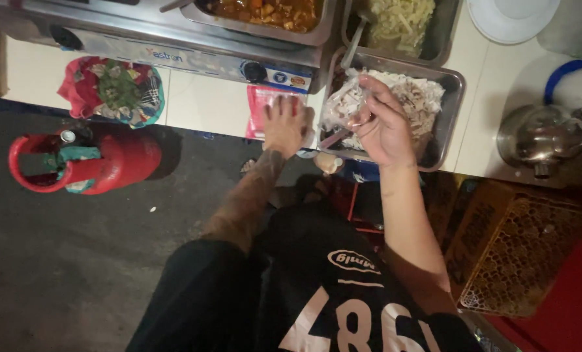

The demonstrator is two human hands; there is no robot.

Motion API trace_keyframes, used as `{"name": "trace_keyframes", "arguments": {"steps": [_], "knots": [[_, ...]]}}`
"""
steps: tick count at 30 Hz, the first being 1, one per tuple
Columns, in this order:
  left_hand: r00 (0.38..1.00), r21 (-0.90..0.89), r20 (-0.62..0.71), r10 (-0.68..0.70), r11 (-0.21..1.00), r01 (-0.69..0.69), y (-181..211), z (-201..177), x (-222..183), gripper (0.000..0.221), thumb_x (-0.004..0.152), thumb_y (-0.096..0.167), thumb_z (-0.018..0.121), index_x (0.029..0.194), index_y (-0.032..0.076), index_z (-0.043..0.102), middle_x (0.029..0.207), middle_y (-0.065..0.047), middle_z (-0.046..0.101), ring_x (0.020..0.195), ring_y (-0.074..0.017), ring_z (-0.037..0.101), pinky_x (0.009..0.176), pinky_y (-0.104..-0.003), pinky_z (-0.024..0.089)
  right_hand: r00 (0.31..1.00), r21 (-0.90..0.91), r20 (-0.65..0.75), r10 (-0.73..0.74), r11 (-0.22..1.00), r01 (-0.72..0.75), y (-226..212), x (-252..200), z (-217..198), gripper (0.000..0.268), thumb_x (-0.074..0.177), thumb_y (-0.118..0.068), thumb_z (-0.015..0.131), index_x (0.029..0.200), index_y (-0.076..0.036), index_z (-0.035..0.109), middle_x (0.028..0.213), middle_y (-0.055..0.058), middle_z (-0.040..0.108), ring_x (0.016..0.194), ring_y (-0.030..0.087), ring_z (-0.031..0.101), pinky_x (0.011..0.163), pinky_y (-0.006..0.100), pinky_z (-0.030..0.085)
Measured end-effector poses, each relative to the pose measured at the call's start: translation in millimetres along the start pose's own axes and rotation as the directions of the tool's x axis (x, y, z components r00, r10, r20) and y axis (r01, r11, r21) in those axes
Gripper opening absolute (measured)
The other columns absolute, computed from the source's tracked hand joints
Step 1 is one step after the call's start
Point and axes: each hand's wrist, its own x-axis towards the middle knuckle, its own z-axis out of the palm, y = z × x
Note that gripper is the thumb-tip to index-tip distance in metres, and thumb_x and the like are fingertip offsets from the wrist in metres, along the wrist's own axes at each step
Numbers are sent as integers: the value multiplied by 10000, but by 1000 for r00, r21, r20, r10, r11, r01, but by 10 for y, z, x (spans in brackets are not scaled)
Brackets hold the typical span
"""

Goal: Stirring ingredients in food trays and portioning shredded meat into small plastic bags

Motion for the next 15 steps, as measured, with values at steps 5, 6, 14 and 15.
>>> {"name": "trace_keyframes", "arguments": {"steps": [5,6,14,15], "knots": [[984,-9,-103,-144,989,144,-640,159,-148,607,884,383,736,1459,252,593,1554,-161,460,1482,-438,312,1122,-718,257,999,-6,-7,39,999,-39,-161,-123,636,391,1016,-94,550,1406,-93,583,649,81,591,756,300,764,780,445,684],[977,-9,-122,-174,985,174,-842,198,-207,549,907,332,736,1439,257,624,1576,-161,448,1493,-438,298,1126,-722,251,998,0,-1,65,998,-65,-106,-110,647,414,1004,-99,563,1418,-83,571,652,88,611,765,303,771,784,447,682],[941,-419,49,-334,849,323,-1290,-338,-381,331,975,389,619,1264,242,681,1196,-140,619,1110,-369,618,853,-561,513,983,-38,32,183,983,-182,703,353,567,383,996,-95,564,1377,-109,595,655,93,588,763,293,774,794,458,685],[915,-676,190,-355,629,384,-1138,-443,-429,282,1007,404,552,1153,238,727,922,-111,735,868,-321,749,680,-454,588,975,-59,-11,221,973,-221,846,417,524,350,993,-104,570,1339,-129,621,662,98,585,765,285,778,788,436,687]]}}
